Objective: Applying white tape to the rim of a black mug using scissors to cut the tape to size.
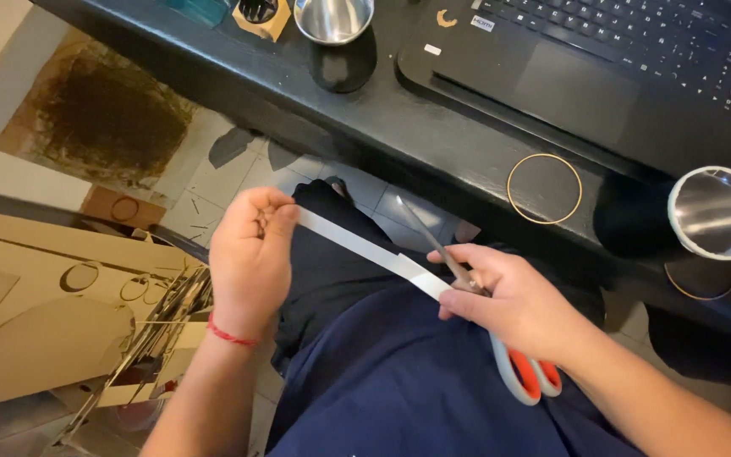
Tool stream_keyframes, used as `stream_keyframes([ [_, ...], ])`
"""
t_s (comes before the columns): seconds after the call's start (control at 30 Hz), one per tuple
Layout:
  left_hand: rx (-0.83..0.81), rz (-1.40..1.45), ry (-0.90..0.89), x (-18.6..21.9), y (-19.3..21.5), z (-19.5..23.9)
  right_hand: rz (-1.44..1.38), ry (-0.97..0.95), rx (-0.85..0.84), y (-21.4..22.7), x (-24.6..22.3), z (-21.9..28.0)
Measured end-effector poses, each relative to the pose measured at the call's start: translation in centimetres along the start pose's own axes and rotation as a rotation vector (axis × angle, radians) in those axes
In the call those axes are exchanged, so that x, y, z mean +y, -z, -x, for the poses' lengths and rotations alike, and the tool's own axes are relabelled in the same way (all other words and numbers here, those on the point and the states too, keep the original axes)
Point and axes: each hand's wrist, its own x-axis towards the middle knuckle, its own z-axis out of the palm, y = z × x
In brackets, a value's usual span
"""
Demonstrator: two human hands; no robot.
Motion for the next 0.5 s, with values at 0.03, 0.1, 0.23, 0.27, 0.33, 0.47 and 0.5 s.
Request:
stream_keyframes([
  [0.03, -0.002, -0.002, 0.0, -0.1, 0.3, 0.0, -0.003, -0.001, -0.001, 0.1, 0.2, 0.1],
  [0.1, -0.046, 0.091, 0.02, -0.2, 0.8, 0.2, 0.117, 0.012, 0.061, 0.2, 0.9, 0.3],
  [0.23, -0.296, 0.408, 0.126, -1.2, 2.0, 0.3, 0.31, -0.062, 0.146, 1.1, 0.7, 1.7],
  [0.27, -0.347, 0.354, 0.144, -1.5, 2.4, 0.2, 0.469, -0.04, 0.172, 1.3, 0.9, 2.0],
  [0.33, -0.406, 0.302, 0.163, -1.5, 2.5, 0.1, 0.628, -0.026, 0.196, 1.5, 1.0, 2.5],
  [0.47, -0.491, -0.197, -0.101, 0.4, 0.9, 0.4, 0.901, 0.251, 0.189, 1.2, 0.4, 2.9],
  [0.5, -0.65, -0.076, -0.312, 0.9, 0.4, 0.5, 0.908, 0.34, 0.185, 1.0, 0.1, 2.9],
])
